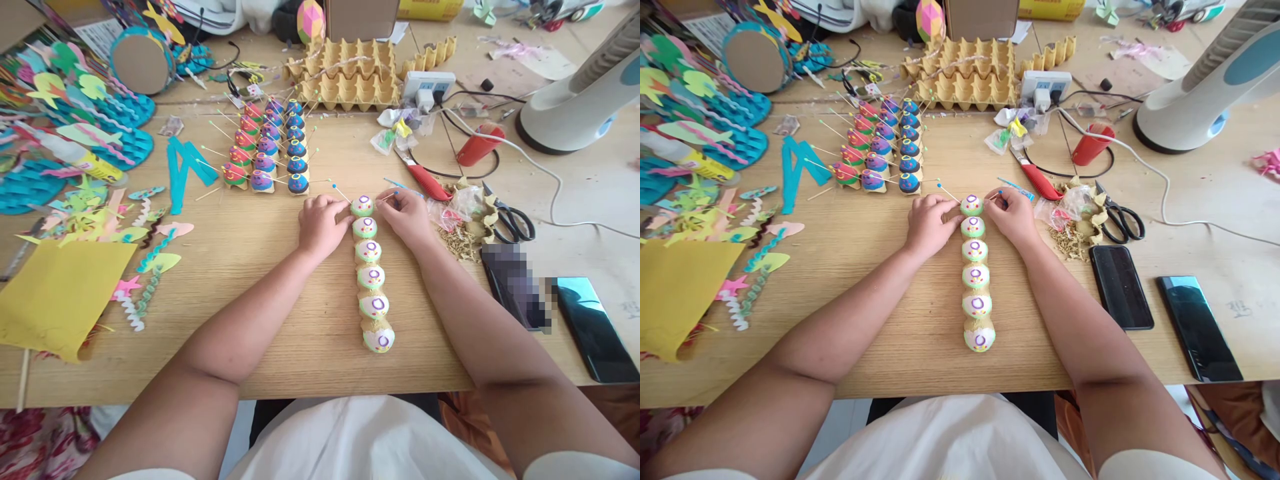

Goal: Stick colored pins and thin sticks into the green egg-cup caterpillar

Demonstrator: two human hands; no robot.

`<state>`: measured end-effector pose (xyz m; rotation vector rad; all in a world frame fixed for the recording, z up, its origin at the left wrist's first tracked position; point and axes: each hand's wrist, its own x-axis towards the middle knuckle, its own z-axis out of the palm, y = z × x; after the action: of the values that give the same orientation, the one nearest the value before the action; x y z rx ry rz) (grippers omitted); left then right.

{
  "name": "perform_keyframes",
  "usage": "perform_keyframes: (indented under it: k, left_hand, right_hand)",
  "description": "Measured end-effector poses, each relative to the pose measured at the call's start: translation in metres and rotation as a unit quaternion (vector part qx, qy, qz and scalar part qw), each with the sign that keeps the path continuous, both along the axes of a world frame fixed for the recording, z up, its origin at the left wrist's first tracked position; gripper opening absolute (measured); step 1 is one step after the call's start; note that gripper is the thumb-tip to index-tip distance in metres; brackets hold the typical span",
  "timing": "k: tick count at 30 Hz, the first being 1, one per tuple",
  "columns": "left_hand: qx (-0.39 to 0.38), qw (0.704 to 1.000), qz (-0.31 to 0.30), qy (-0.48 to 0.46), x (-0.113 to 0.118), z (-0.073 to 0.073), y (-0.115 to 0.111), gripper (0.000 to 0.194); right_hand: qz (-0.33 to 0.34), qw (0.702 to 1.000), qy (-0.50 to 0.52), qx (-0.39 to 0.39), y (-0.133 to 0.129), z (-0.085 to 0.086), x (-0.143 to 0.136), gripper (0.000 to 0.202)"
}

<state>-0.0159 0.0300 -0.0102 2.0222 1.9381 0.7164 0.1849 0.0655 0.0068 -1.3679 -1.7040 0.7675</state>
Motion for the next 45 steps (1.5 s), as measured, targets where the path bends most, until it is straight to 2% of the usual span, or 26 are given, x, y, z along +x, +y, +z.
perform_keyframes:
  k: [11, 19, 23, 26, 30, 33, 35, 38, 41, 43, 45]
  left_hand:
    - [-0.001, 1.0, 0.002, -0.001, 0.001, 0.002, -0.001, 0.03]
    - [-0.002, 1.0, 0.004, -0.003, 0.001, 0.002, -0.001, 0.031]
    - [-0.005, 1.0, 0.003, -0.009, 0.0, 0.002, 0.0, 0.032]
    - [-0.003, 1.0, 0.002, -0.016, 0.0, 0.001, 0.0, 0.032]
    - [0.006, 0.999, 0.006, -0.034, 0.0, 0.0, 0.0, 0.033]
    - [0.019, 0.998, 0.013, -0.055, 0.0, -0.001, -0.001, 0.03]
    - [0.022, 0.997, 0.024, -0.063, -0.001, 0.0, -0.002, 0.029]
    - [0.029, 0.996, 0.041, -0.076, -0.001, 0.0, -0.002, 0.027]
    - [0.039, 0.993, 0.05, -0.096, -0.001, -0.001, 0.0, 0.023]
    - [0.043, 0.992, 0.052, -0.107, -0.001, -0.002, 0.001, 0.022]
    - [0.044, 0.991, 0.054, -0.114, -0.001, -0.002, 0.002, 0.023]
  right_hand:
    - [-0.014, 0.999, 0.029, -0.021, 0.002, -0.001, -0.002, 0.005]
    - [0.004, 0.997, 0.071, -0.042, 0.002, -0.003, 0.003, 0.02]
    - [0.015, 0.985, 0.149, -0.088, 0.003, -0.002, 0.007, 0.03]
    - [-0.014, 0.968, 0.226, -0.107, 0.002, -0.002, 0.005, 0.029]
    - [-0.103, 0.953, 0.268, -0.092, 0.001, 0.0, 0.001, 0.025]
    - [-0.134, 0.969, 0.198, -0.058, 0.0, 0.008, 0.003, 0.018]
    - [-0.115, 0.987, 0.104, -0.035, -0.002, 0.022, 0.009, 0.014]
    - [0.001, 0.997, -0.063, -0.05, -0.011, 0.053, 0.019, 0.015]
    - [0.105, 0.962, -0.244, -0.067, -0.027, 0.082, 0.022, 0.021]
    - [0.123, 0.93, -0.336, -0.082, -0.037, 0.093, 0.019, 0.029]
    - [0.123, 0.902, -0.403, -0.091, -0.042, 0.095, 0.015, 0.035]
